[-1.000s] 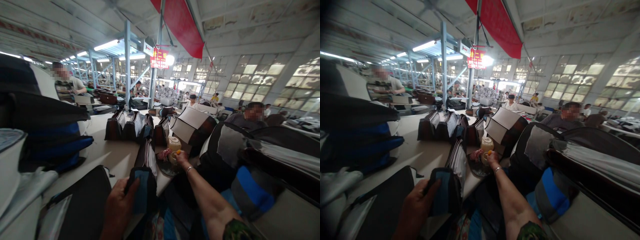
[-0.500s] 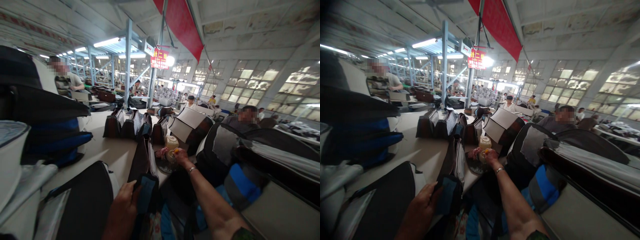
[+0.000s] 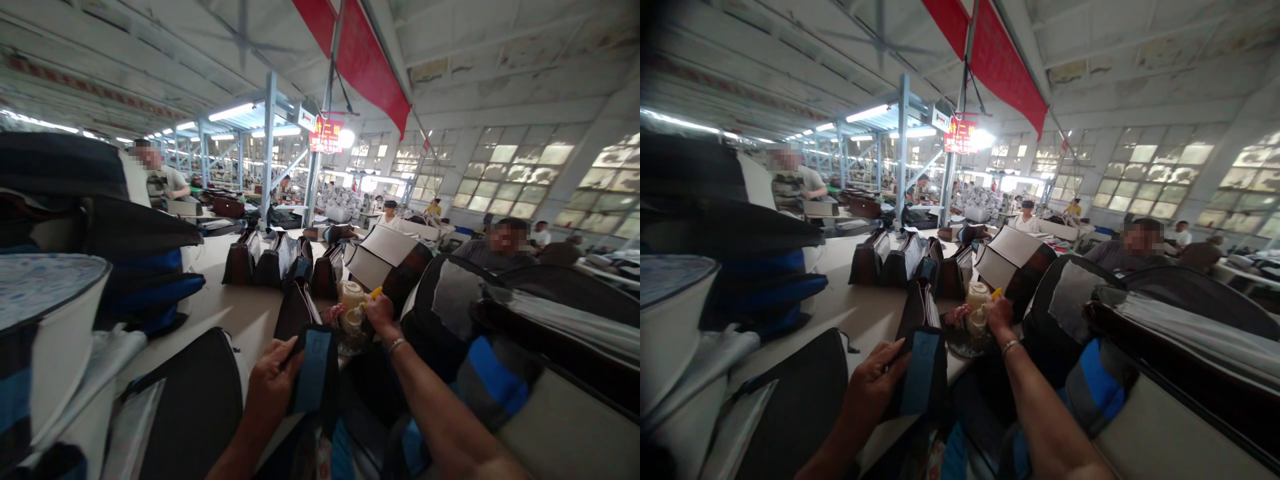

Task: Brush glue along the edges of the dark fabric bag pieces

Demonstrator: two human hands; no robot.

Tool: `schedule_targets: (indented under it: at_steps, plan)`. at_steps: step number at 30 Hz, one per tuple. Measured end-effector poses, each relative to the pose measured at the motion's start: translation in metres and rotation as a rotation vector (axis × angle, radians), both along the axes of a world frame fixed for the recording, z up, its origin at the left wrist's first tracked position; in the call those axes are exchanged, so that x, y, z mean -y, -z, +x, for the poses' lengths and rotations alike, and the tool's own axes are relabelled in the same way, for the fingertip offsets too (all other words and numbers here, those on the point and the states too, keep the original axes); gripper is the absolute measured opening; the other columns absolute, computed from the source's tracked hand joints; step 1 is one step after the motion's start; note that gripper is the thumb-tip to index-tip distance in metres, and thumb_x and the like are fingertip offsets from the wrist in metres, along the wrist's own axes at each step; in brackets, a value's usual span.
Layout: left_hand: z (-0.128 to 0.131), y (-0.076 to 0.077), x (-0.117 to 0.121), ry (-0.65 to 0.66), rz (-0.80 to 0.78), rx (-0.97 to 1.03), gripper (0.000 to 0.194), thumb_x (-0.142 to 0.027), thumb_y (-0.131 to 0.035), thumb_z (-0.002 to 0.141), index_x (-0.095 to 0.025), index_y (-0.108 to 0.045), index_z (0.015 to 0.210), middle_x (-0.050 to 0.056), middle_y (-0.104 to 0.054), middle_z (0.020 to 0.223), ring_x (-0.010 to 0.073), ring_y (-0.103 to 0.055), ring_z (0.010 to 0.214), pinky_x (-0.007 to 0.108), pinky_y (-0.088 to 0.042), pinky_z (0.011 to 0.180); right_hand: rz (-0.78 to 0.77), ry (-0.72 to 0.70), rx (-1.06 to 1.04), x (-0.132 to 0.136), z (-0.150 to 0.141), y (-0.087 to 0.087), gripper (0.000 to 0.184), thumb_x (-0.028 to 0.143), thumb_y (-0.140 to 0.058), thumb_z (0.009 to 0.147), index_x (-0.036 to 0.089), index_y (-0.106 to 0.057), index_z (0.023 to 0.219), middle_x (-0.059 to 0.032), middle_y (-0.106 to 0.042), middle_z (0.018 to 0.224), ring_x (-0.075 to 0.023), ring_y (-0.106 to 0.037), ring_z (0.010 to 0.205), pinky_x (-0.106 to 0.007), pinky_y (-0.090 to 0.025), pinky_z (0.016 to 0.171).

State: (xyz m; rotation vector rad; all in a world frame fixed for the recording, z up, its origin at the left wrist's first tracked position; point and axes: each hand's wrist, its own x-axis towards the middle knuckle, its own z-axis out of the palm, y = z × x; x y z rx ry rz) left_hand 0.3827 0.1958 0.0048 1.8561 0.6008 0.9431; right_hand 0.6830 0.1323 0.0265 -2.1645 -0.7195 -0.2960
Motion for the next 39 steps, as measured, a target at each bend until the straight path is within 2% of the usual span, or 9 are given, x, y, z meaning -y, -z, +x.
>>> schedule_targets:
  at_steps: [5,9,14,19,22,25,30,35,39]
  plan:
    - [0.011,-0.008,0.002,0.034,0.001,0.060,0.033,-0.041,-0.058,0.088,-0.020,-0.072,0.108,0.003,-0.064,0.094,0.0201,-0.062,0.093,0.028,-0.048,0.085,0.325,-0.232,-0.001,0.006,-0.049,-0.079,0.043,0.046,-0.045,0.096,0.011,-0.064,0.080,-0.0019,-0.058,0.062,-0.0124,-0.053,0.057,-0.024,-0.044,0.054]
    - [0.013,-0.010,0.008,0.052,-0.015,0.072,0.032,-0.039,-0.058,0.087,-0.021,-0.072,0.109,0.002,-0.063,0.094,0.0195,-0.062,0.094,0.027,-0.047,0.085,0.401,-0.522,0.004,0.018,-0.105,-0.112,0.037,0.050,-0.055,0.088,0.015,-0.064,0.082,0.0020,-0.056,0.059,-0.0118,-0.053,0.054,-0.023,-0.043,0.054]
    - [0.010,-0.013,0.014,0.057,-0.029,0.067,0.033,-0.042,-0.058,0.086,-0.020,-0.073,0.105,0.003,-0.060,0.088,0.0193,-0.061,0.087,0.027,-0.048,0.080,0.248,-0.837,0.201,0.022,-0.135,-0.113,0.027,0.037,-0.054,0.092,0.017,-0.061,0.075,0.0008,-0.058,0.064,-0.0109,-0.053,0.059,-0.022,-0.040,0.057]
    - [0.008,-0.016,0.016,0.048,-0.024,0.067,0.030,-0.039,-0.059,0.085,-0.020,-0.074,0.103,0.003,-0.060,0.089,0.0196,-0.061,0.088,0.027,-0.047,0.081,0.143,-0.753,0.379,0.028,-0.133,-0.120,0.026,0.031,-0.057,0.090,0.017,-0.056,0.068,0.0008,-0.053,0.060,-0.0110,-0.048,0.057,-0.024,-0.037,0.059]
    - [0.008,-0.016,0.018,0.051,-0.019,0.066,0.028,-0.038,-0.060,0.085,-0.020,-0.074,0.102,0.002,-0.061,0.089,0.0196,-0.061,0.089,0.027,-0.047,0.081,0.127,-0.829,0.405,0.028,-0.138,-0.124,0.026,0.035,-0.053,0.094,0.018,-0.059,0.075,-0.0004,-0.057,0.068,-0.0114,-0.052,0.062,-0.023,-0.037,0.062]
    - [0.009,-0.014,0.018,0.045,-0.020,0.069,0.027,-0.038,-0.059,0.086,-0.020,-0.073,0.101,0.002,-0.060,0.088,0.0192,-0.060,0.087,0.027,-0.046,0.080,-0.005,-0.911,0.463,0.025,-0.139,-0.125,0.024,0.034,-0.054,0.093,0.018,-0.059,0.076,0.0002,-0.057,0.069,-0.0104,-0.051,0.061,-0.023,-0.036,0.061]
    - [0.008,-0.009,0.017,0.046,-0.015,0.072,0.030,-0.039,-0.058,0.088,-0.019,-0.073,0.103,0.002,-0.059,0.086,0.0184,-0.060,0.084,0.027,-0.046,0.078,-0.054,-0.798,0.525,0.029,-0.133,-0.128,0.022,0.027,-0.056,0.090,0.018,-0.054,0.070,0.0009,-0.052,0.062,-0.0109,-0.046,0.057,-0.025,-0.032,0.060]
    - [0.010,-0.003,0.014,0.043,0.020,0.076,0.032,-0.039,-0.055,0.090,-0.017,-0.072,0.105,0.002,-0.060,0.086,0.0182,-0.060,0.085,0.027,-0.046,0.079,-0.044,-0.982,0.431,0.030,-0.135,-0.124,0.022,0.033,-0.053,0.095,0.018,-0.059,0.080,-0.0002,-0.059,0.072,-0.0107,-0.051,0.064,-0.023,-0.035,0.062]
    - [0.009,0.001,0.011,0.011,0.078,0.071,0.031,-0.039,-0.055,0.091,-0.017,-0.072,0.105,0.002,-0.060,0.085,0.0180,-0.061,0.084,0.027,-0.047,0.078,-0.135,-0.851,0.472,0.037,-0.127,-0.129,0.022,0.027,-0.058,0.089,0.017,-0.055,0.070,0.0014,-0.053,0.064,-0.0101,-0.045,0.058,-0.025,-0.032,0.060]
